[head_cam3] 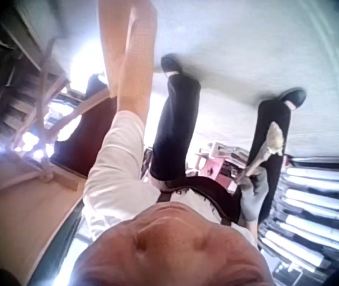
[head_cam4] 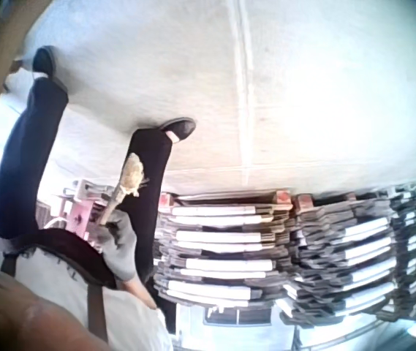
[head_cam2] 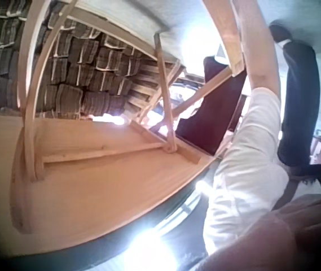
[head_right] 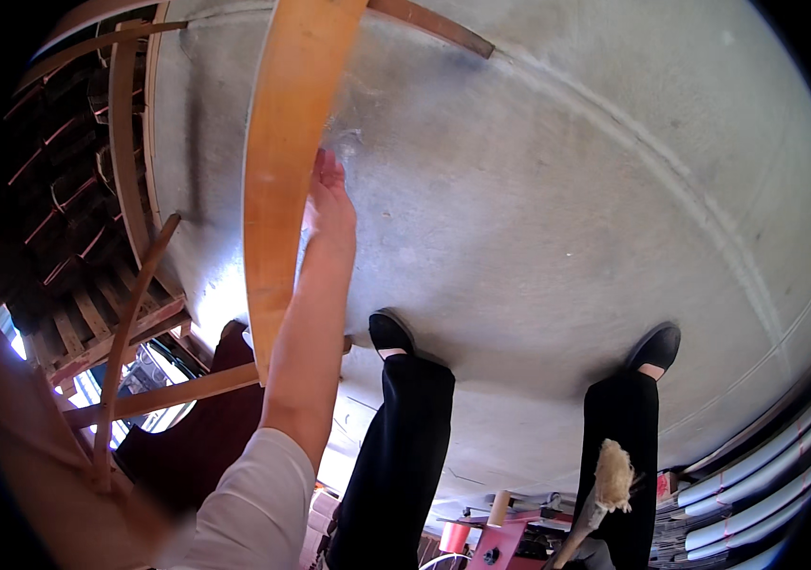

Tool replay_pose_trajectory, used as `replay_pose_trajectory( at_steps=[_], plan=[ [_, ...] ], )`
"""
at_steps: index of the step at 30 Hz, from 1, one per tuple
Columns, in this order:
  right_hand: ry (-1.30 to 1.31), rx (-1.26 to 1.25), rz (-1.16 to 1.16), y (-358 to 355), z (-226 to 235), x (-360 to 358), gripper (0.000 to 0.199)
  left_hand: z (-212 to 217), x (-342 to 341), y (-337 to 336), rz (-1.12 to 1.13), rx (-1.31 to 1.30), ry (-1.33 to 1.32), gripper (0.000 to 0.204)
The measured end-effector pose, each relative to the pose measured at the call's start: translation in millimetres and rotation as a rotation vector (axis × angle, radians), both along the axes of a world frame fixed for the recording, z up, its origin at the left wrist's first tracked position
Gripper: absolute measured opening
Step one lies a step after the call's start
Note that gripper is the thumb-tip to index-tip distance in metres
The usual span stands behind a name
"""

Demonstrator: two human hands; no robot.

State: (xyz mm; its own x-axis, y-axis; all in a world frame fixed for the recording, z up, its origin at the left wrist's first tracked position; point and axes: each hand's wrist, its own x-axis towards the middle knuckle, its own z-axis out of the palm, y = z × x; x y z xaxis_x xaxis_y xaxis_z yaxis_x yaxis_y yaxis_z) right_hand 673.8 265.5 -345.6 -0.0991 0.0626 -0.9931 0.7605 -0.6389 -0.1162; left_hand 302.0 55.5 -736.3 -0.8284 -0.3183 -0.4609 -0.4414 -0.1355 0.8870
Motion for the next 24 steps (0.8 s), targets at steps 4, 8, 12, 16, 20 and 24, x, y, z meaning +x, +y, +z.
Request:
replay_pose_trajectory(
  at_steps=[4,8,12,16,20,24],
  plan=[
    [0.009,0.017,-0.005,9.7,-4.9,2.1,0.021,-11.8,-24.2,-20.6,-0.061,0.143,0.089,0.030],
    [0.027,0.035,-0.022,14.0,-7.3,3.7,0.030,-9.9,-27.4,-8.5,0.053,0.356,0.085,0.027],
    [0.032,0.061,-0.062,16.7,-1.1,2.1,0.029,-13.7,-23.7,0.1,0.147,0.234,0.060,0.022],
    [0.064,0.098,0.019,22.4,-7.2,7.9,0.020,-14.4,9.4,-20.3,-0.003,0.157,-0.004,0.024],
    [0.062,0.344,0.032,12.7,-9.9,10.5,0.033,16.5,80.5,6.4,-0.028,0.176,-0.242,0.029],
    [0.159,0.351,-0.326,23.4,-28.0,39.1,0.024,98.6,177.1,44.4,-0.186,0.134,-0.446,0.028]
  ],
)
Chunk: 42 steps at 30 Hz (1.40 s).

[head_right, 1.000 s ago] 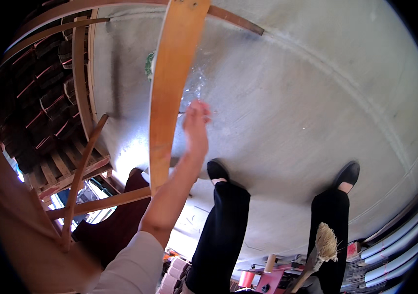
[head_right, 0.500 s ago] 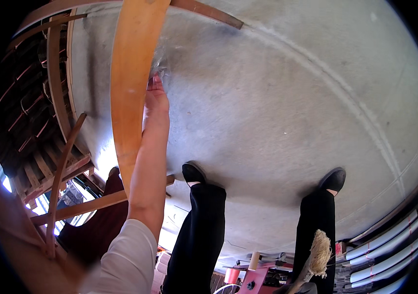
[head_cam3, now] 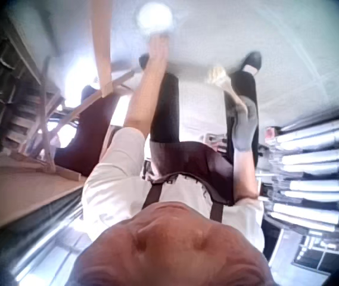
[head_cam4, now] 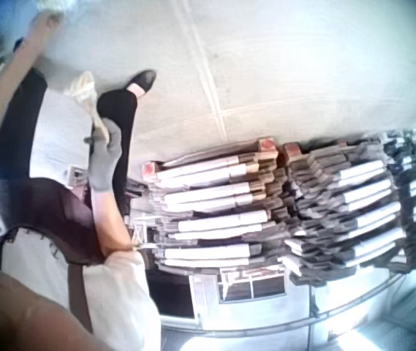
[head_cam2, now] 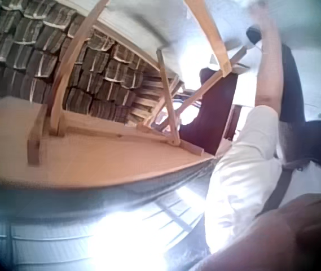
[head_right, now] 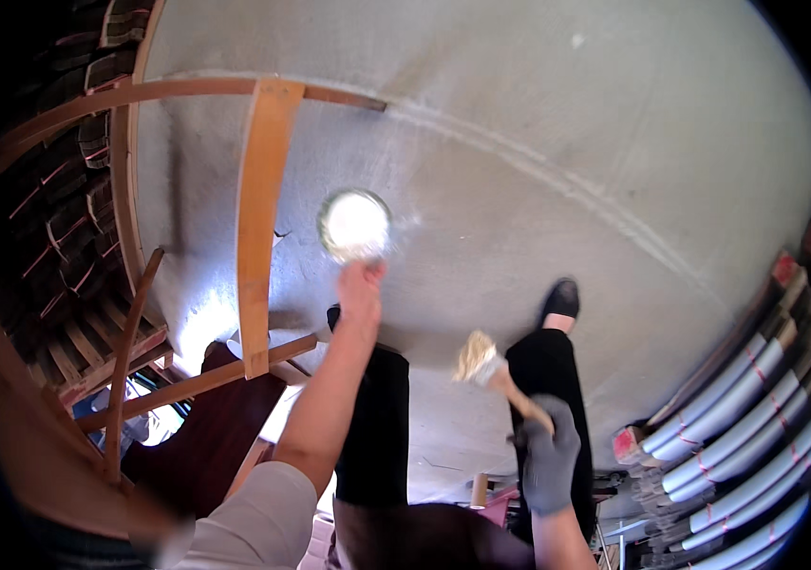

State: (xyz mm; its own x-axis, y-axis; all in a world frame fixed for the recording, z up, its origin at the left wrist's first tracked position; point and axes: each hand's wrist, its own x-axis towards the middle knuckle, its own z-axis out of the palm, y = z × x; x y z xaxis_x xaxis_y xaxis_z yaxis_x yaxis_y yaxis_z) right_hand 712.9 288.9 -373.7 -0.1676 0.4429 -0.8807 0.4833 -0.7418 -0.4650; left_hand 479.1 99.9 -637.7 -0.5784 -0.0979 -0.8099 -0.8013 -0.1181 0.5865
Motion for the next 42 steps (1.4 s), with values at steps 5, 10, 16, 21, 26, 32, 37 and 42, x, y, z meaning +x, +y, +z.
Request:
replay_pose_trajectory(
  at_steps=[5,10,16,21,26,32,37,42],
  plan=[
    [0.200,-0.083,-0.660,25.0,-13.2,80.7,0.008,176.5,96.0,38.9,-0.152,-0.048,-0.215,0.027],
    [0.350,0.083,-0.615,118.7,88.3,112.3,0.008,352.5,120.7,31.7,-0.549,-0.043,-0.173,0.030],
    [0.756,0.101,-0.286,240.9,285.8,5.0,0.026,610.2,84.0,9.2,-0.415,0.157,0.045,0.032],
    [0.923,0.230,-0.133,268.6,446.0,-113.5,0.021,722.3,5.6,-23.5,-0.348,0.295,0.088,0.026],
    [1.256,0.174,-0.035,260.0,456.8,-211.2,0.026,740.3,-99.3,-99.6,-0.275,0.120,0.192,0.026],
    [1.128,0.220,0.079,184.7,510.2,-300.1,0.035,704.9,-218.3,-177.3,-0.067,0.034,0.245,0.022],
    [1.035,0.231,0.138,169.7,520.6,-358.9,0.032,665.3,-290.8,-203.3,0.101,-0.027,0.279,0.021],
    [1.087,0.263,0.332,192.3,512.5,-429.4,0.030,652.5,-332.4,-181.0,0.247,0.021,0.264,0.021]
  ],
)
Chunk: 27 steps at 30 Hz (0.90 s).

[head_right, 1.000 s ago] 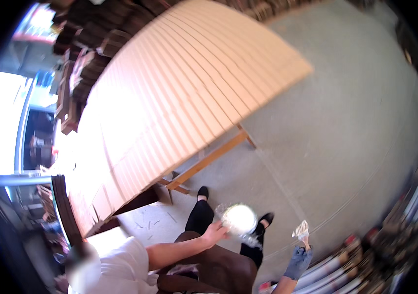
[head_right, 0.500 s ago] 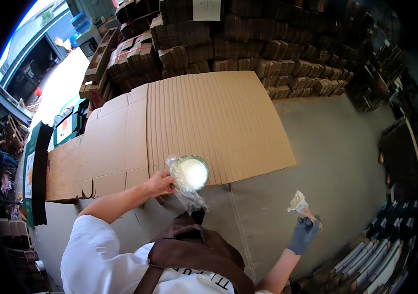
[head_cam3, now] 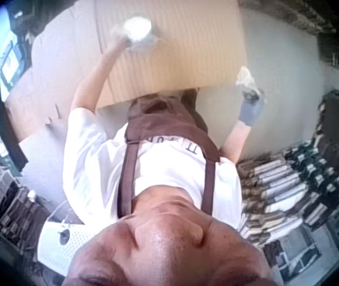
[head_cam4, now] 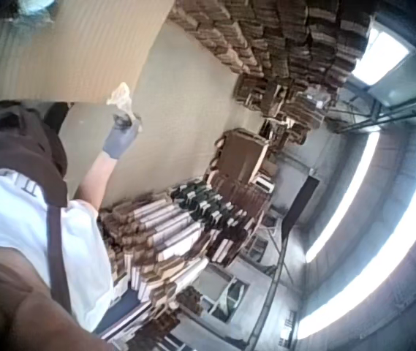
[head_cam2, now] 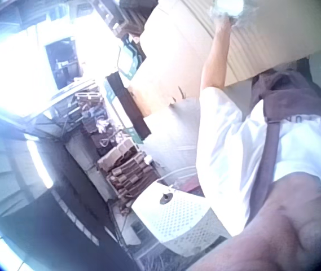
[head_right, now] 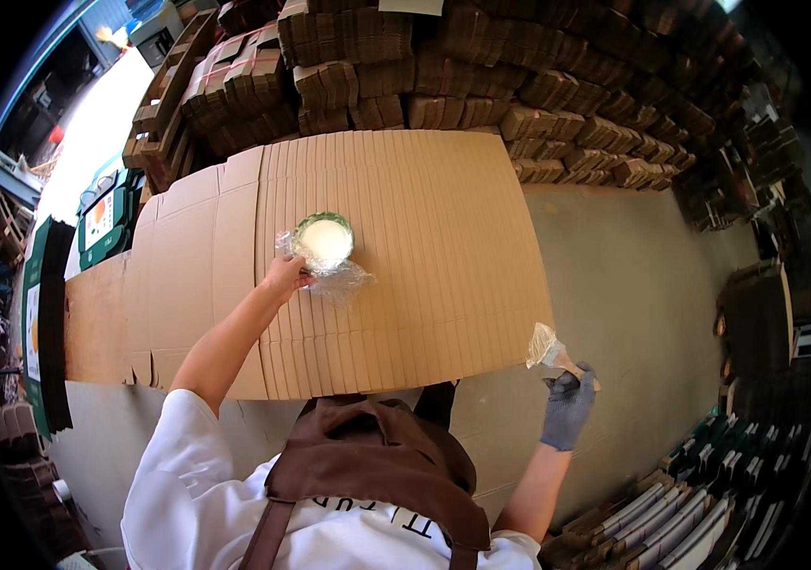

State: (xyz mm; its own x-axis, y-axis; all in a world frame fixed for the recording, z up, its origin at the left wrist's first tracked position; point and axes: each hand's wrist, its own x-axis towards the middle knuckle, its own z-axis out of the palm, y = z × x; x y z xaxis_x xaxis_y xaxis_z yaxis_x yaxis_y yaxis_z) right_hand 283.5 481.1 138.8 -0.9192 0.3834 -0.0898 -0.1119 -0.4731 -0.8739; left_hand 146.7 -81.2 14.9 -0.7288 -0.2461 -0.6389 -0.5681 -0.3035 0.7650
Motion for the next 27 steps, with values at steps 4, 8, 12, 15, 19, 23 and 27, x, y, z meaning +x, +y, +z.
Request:
replay_pose_trajectory(
  at_steps=[4,8,12,15,19,23,27],
  plan=[
    [-0.053,0.056,0.134,-1.3,10.2,-79.8,0.030,-5.9,-7.3,19.5,0.014,0.010,0.026,0.022],
    [-0.106,-0.086,0.378,-25.9,24.7,-151.3,0.031,-11.3,16.0,14.3,0.028,0.085,0.053,0.032],
    [-0.093,-0.070,0.625,-48.2,33.5,-197.3,0.029,-3.9,36.2,30.8,0.220,0.137,0.104,0.048],
    [-0.027,0.247,0.773,-88.6,43.5,-213.6,0.027,-6.1,47.5,46.1,0.389,-0.006,0.036,0.052],
    [0.370,0.821,0.977,-168.2,47.9,-229.4,0.026,-19.4,59.8,60.7,0.604,-0.163,0.008,0.038],
    [0.686,1.222,1.185,-263.3,49.1,-249.5,0.028,-28.9,80.7,67.8,0.742,-0.300,0.090,0.025],
    [0.702,1.323,1.340,-327.5,13.1,-269.5,0.028,-7.4,100.2,80.0,0.668,-0.173,0.146,0.034]
  ],
)
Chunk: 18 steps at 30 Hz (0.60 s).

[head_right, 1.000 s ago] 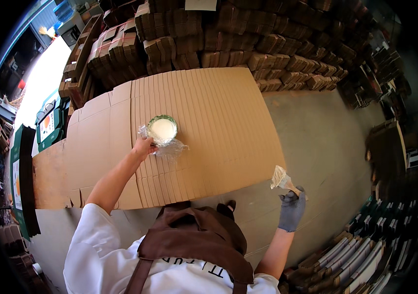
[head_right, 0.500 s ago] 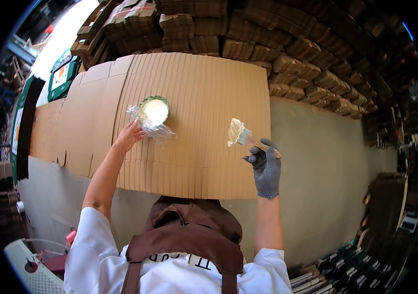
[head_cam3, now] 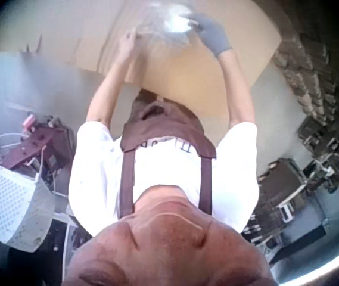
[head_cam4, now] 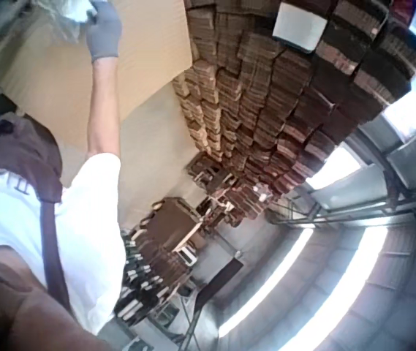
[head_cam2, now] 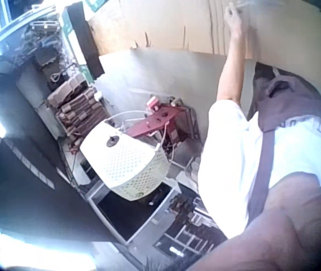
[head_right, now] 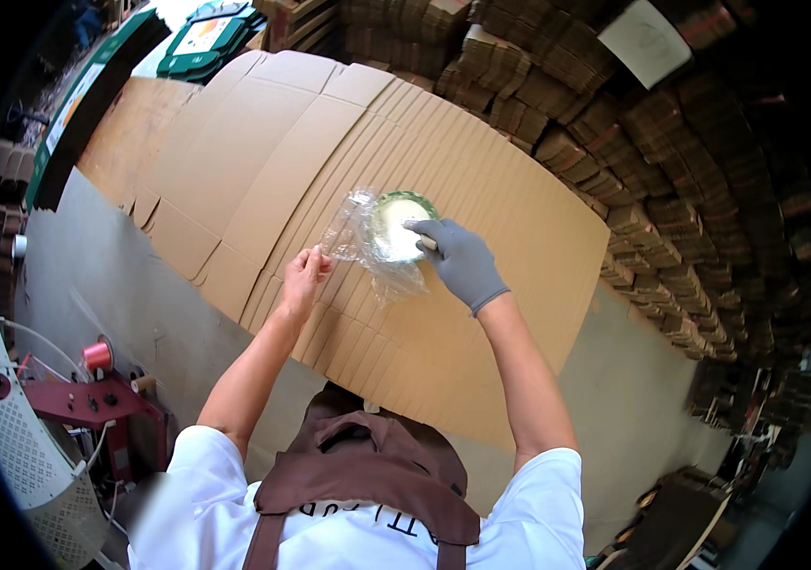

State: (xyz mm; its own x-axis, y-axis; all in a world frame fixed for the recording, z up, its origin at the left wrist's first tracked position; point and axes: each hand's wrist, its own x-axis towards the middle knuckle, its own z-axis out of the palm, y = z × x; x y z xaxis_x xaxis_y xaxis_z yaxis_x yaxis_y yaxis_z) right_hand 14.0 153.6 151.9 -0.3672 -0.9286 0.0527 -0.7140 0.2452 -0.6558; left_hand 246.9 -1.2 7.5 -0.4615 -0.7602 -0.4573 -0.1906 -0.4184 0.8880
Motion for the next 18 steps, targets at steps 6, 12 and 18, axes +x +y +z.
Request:
replay_pose_trajectory(
  at_steps=[6,12,18],
  plan=[
    [-0.105,0.099,-0.063,-29.2,-38.0,-1.4,0.024,19.2,32.9,-15.9,-0.031,0.028,0.130,0.029],
    [-0.121,0.077,-0.114,-30.6,-25.3,4.8,0.021,66.7,39.9,-29.7,-0.064,-0.092,0.240,0.015],
    [-0.680,-0.121,-0.494,-17.3,-47.4,-8.4,0.024,194.1,21.0,-17.6,-0.552,-0.580,0.378,0.015]
  ],
)
